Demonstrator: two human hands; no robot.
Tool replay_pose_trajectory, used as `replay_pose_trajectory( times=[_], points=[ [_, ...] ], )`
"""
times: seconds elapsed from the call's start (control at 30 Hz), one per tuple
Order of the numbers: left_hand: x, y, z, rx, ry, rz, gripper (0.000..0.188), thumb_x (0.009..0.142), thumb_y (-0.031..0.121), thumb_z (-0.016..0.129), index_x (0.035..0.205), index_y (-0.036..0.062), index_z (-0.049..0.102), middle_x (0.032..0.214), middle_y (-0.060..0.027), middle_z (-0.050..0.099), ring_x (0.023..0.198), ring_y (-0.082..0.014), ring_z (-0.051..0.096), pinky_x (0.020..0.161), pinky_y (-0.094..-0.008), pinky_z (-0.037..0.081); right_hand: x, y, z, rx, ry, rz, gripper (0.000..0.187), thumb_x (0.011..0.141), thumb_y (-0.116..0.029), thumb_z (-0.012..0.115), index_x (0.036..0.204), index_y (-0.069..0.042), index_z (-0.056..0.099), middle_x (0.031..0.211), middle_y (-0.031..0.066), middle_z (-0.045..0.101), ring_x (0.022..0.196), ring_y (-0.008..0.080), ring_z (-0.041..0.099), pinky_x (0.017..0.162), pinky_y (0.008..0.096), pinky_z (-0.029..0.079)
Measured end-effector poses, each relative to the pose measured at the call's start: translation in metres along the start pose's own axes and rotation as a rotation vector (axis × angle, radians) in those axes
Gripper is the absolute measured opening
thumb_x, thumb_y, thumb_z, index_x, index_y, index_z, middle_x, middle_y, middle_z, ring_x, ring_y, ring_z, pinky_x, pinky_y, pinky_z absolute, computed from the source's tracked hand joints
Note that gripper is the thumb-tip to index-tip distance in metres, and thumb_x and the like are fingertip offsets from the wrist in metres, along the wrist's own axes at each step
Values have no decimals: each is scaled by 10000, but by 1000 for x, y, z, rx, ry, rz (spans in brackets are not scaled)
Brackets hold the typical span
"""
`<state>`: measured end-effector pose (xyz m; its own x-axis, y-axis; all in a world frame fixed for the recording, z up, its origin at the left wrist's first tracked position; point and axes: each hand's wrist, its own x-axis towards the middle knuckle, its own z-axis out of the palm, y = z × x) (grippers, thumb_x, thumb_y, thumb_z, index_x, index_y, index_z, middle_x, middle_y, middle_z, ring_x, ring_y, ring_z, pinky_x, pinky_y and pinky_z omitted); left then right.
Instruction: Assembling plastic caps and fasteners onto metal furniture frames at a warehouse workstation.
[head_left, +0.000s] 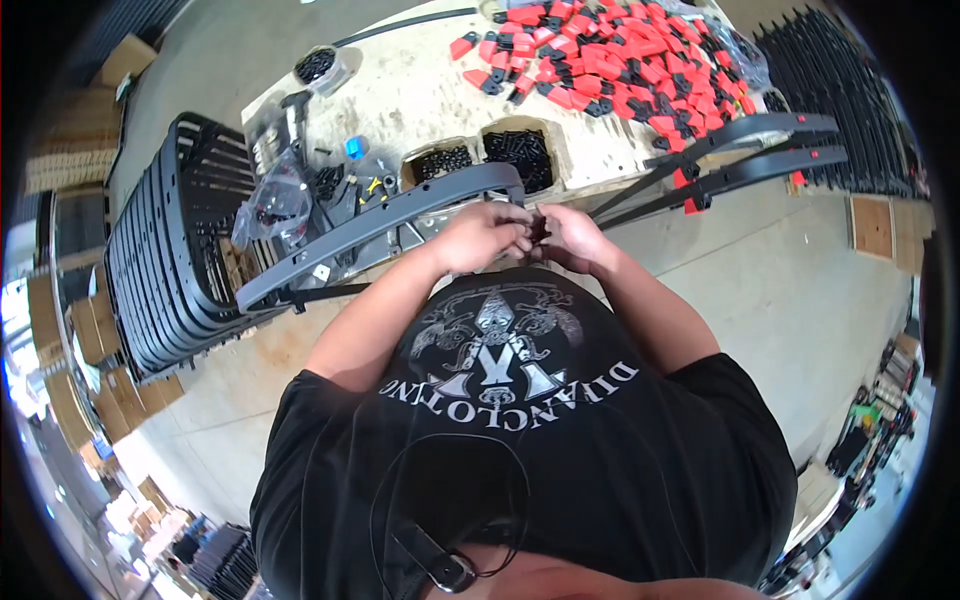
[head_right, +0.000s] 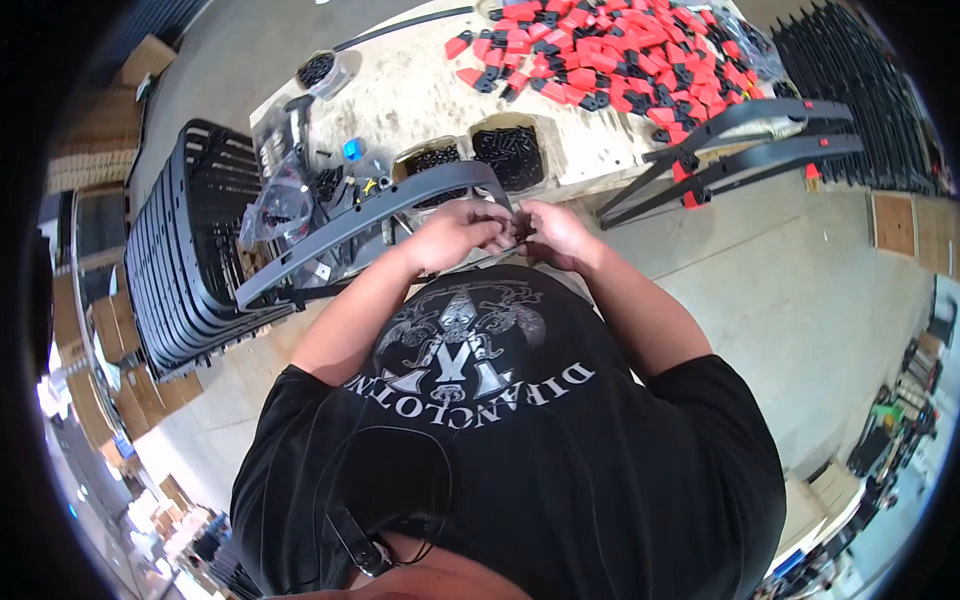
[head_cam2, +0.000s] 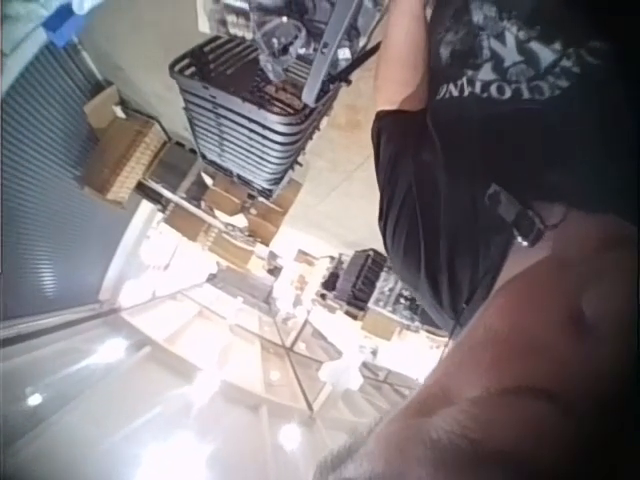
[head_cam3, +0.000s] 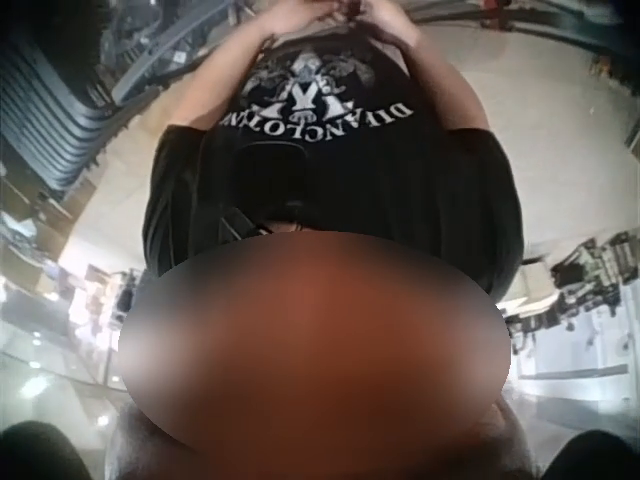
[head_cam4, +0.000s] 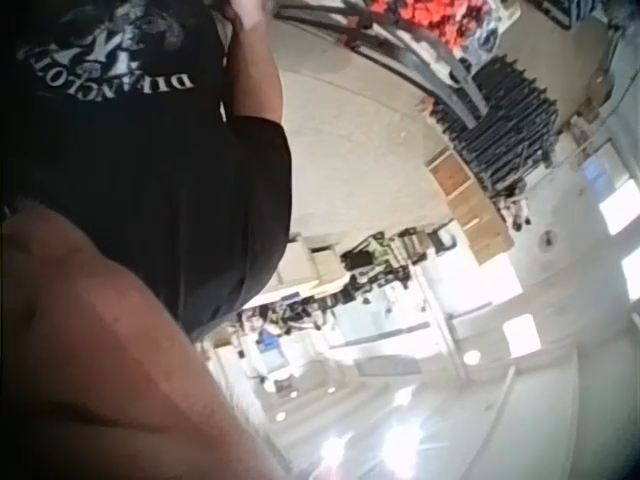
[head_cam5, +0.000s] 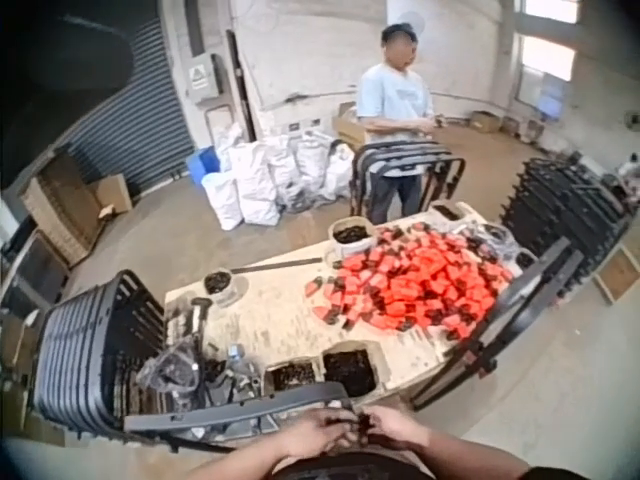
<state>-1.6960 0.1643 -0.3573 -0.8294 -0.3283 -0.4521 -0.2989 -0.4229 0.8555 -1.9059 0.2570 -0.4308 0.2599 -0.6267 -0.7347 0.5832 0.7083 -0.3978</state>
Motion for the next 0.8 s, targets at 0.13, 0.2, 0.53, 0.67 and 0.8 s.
replay_pose_trajectory(
  times=[0.13,0.2,0.53,0.67,0.8],
  points=[
    [2,23,27,320,-194,67,424,1023,95,548,1418,-53,501,1306,-148,630,1225,-224,621,1045,-329,478,-6,10,3,185,-133,-93,326,1028,-287,448,1039,-33,652,1011,143,677,932,286,681,786,419,558],
    [3,25,37,577,-194,201,481,1010,117,568,1453,-44,470,1319,-153,630,1237,-220,610,1062,-335,462,-9,13,-1,243,-104,-92,340,1029,-282,435,1045,-24,655,1041,164,687,936,300,684,798,426,564],
    [-66,109,64,563,-106,300,367,938,112,665,1286,2,622,1196,-153,690,1079,-254,672,973,-365,506,-45,-5,-32,279,-126,-33,293,1019,-341,540,832,-117,521,714,22,507,594,159,499,419,257,280],
    [-91,173,69,708,2,481,336,905,107,699,1220,2,650,1149,-183,693,1047,-296,685,932,-378,527,-50,-27,-48,233,151,-135,318,1029,-346,537,802,-134,473,669,2,441,555,153,451,419,267,270],
    [-70,235,52,883,165,418,302,909,121,709,1181,-6,674,1102,-149,720,1015,-259,689,924,-371,527,-29,-47,-88,-17,328,-355,312,1027,-352,583,827,-131,488,625,-28,386,472,112,355,421,280,235]
  ],
)
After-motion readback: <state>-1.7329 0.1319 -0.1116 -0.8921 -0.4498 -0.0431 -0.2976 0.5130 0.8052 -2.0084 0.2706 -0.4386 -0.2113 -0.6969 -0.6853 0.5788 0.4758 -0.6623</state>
